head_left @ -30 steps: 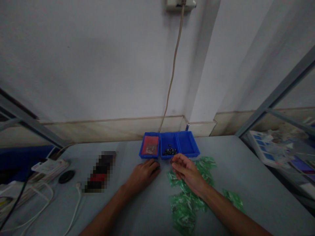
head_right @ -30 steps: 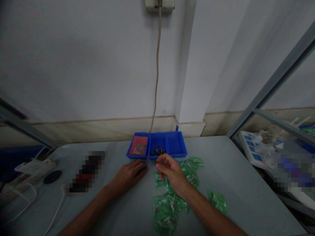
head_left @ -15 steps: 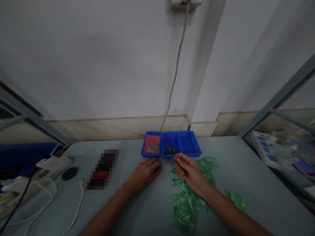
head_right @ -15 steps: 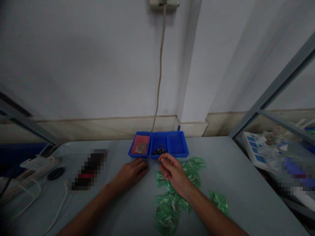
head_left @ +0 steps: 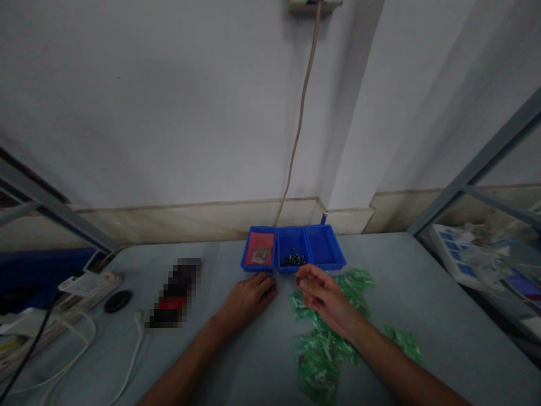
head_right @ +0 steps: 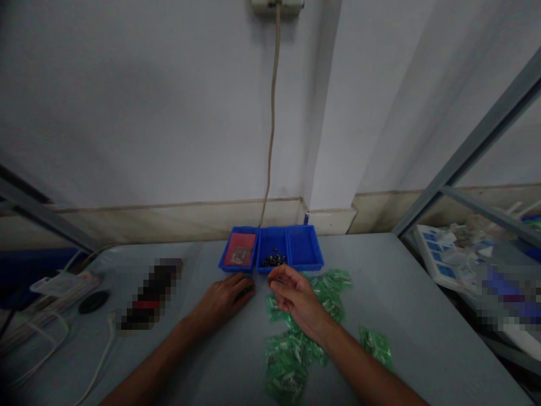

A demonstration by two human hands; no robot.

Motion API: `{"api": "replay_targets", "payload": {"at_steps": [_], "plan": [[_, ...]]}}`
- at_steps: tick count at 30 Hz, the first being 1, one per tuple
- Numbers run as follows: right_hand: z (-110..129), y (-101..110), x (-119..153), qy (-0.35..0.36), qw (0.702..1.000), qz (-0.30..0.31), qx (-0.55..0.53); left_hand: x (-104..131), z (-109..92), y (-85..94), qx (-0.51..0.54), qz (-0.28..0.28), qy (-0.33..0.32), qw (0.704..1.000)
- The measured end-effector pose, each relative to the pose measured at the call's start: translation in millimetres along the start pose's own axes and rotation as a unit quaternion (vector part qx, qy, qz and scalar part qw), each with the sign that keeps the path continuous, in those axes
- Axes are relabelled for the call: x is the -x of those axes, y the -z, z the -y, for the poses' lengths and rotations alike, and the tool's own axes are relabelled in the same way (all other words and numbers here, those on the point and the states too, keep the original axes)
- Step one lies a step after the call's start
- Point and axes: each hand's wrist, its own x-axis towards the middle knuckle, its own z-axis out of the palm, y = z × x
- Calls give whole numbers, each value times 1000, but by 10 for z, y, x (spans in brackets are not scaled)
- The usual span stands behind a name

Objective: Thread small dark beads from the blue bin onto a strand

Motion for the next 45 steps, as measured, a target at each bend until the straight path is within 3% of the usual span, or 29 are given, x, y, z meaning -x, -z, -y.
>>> {"api": "replay_targets", "payload": {"at_steps": [21, 33, 45], "plan": [[50, -29, -45, -13, 998, -34, -41, 15, 41, -47, 4, -9, -5, 1000], [1, -23, -57, 56, 994, -88, 30, 12, 30, -13, -2, 3, -8, 1000], [22, -32, -56, 27, 996, -85, 10, 17, 39, -33, 0, -4, -9, 1000]]}}
